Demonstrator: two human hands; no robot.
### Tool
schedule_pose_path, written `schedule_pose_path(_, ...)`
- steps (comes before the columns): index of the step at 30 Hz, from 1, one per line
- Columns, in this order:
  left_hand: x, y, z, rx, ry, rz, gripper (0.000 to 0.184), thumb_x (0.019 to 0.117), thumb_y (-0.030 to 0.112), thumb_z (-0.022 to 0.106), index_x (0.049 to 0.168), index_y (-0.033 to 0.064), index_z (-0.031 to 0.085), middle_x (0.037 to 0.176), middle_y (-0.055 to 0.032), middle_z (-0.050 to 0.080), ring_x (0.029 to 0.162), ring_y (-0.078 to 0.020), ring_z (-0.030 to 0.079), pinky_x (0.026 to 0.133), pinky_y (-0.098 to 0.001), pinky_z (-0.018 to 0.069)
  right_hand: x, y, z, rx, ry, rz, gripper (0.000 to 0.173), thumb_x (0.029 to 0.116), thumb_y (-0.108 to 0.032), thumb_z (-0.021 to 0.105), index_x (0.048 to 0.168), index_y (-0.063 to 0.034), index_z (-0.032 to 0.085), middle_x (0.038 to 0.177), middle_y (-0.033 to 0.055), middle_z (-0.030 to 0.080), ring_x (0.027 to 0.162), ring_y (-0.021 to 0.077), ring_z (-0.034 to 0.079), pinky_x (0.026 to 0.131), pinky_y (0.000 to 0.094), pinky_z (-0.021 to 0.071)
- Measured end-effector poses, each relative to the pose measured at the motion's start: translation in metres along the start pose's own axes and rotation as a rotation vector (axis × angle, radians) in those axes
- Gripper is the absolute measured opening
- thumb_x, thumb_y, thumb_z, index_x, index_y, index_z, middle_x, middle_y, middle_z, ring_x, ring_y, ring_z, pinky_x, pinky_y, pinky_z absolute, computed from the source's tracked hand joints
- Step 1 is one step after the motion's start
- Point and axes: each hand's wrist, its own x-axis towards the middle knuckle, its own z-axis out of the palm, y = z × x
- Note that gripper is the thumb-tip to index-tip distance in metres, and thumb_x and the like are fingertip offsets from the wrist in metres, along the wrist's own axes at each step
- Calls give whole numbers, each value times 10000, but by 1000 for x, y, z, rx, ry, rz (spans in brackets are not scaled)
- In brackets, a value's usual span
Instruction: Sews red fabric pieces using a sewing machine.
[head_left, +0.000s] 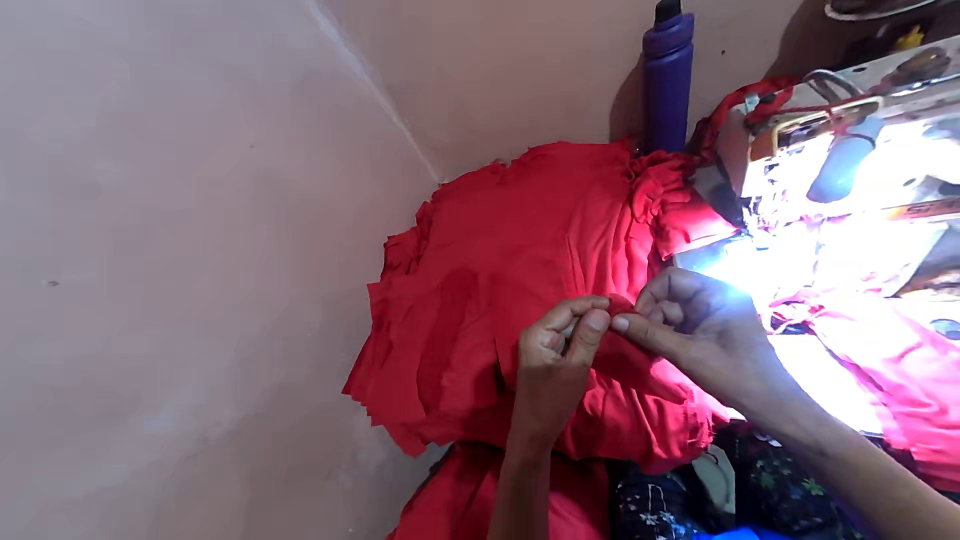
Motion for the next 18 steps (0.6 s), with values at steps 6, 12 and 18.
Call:
schedule_pose_path(6,3,-3,8,-28,-69,43,117,924,-45,642,975,19,725,795,80,717,728,49,649,698,-133,545,-6,1,-15,102,-136,149,193,910,-96,698,1054,-146,579,567,-124,578,492,-56,524,511,106,449)
schedule_pose_path(12,17,-1,16,70,-163,192,89,960,26,634,955,25,722,835,71,696,766,46,622,724,-133,528,-24,10,-49,350,-386,355,130,906,-63,672,959,-181,655,627,-172,627,549,-91,552,528,90,452)
schedule_pose_path(18,37,-9,43,117,-157,243,76,927,23,671,931,9,745,844,38,659,776,20,619,720,-138,538,-50,17,-64,333,-161,271,178,890,-43,693,1032,-131,629,738,-161,701,661,-30,687,646,152,595)
